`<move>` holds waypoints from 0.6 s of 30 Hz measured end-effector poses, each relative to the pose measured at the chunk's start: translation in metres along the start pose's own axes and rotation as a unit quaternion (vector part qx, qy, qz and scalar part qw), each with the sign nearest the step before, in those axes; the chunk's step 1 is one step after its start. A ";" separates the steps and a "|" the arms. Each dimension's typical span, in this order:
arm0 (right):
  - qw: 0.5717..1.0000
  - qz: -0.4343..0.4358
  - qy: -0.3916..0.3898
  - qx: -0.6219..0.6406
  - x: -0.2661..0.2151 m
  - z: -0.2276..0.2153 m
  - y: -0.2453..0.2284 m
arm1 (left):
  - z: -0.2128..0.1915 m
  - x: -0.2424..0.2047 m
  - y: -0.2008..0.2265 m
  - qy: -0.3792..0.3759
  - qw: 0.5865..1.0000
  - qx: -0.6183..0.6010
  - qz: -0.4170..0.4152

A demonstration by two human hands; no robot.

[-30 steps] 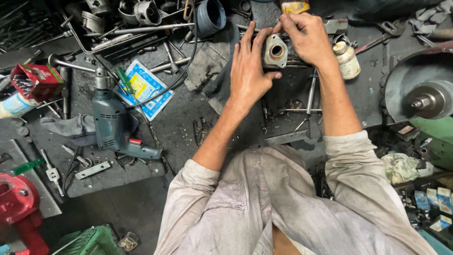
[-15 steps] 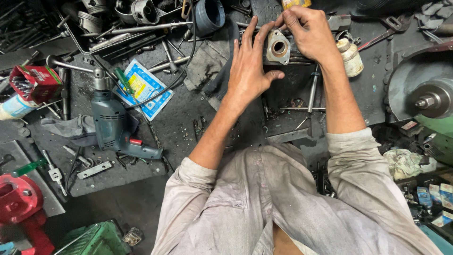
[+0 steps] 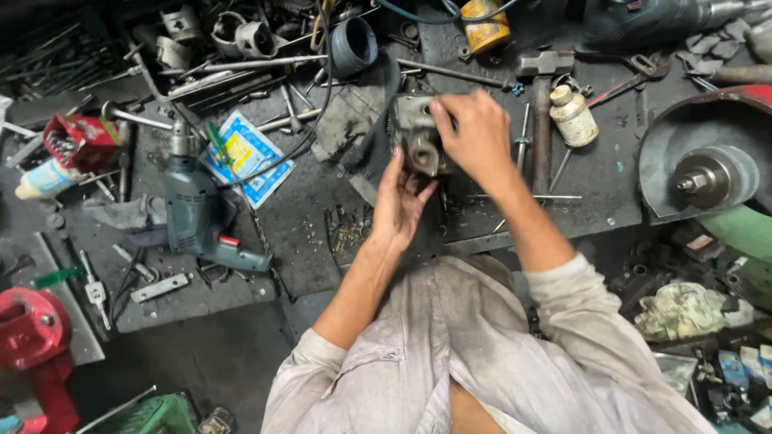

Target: The person assembles a small engine cylinder head by inserting a piston, applying lubricant, and using a T-handle wrench to tighten bolts. They also wipe the part with a rag and inspect the assembly.

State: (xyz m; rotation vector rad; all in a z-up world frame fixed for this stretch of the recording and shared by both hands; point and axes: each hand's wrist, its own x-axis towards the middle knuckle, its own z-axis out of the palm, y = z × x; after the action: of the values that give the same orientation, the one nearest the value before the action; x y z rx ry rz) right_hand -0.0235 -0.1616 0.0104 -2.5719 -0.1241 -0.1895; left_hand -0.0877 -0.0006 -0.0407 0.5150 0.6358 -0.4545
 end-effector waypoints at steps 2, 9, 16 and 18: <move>0.998 -0.005 0.045 0.041 -0.028 0.006 -0.011 | -0.013 0.002 -0.004 0.015 1.000 -0.005 -0.013; 0.981 0.011 0.090 0.170 -0.102 0.023 -0.015 | -0.040 -0.005 -0.026 0.108 0.988 0.102 -0.038; 0.991 -0.048 0.010 0.128 -0.100 0.013 -0.010 | -0.039 -0.012 -0.034 0.096 0.991 0.092 -0.006; 0.992 -0.079 -0.017 0.095 -0.096 0.009 -0.011 | -0.041 -0.011 -0.034 0.099 0.988 0.121 0.003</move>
State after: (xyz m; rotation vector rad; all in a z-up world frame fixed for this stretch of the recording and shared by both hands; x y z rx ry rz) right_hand -0.1189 -0.1522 -0.0073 -2.3759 -0.3419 -0.1821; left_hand -0.1320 -0.0006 -0.0719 0.7983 0.7735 -0.4818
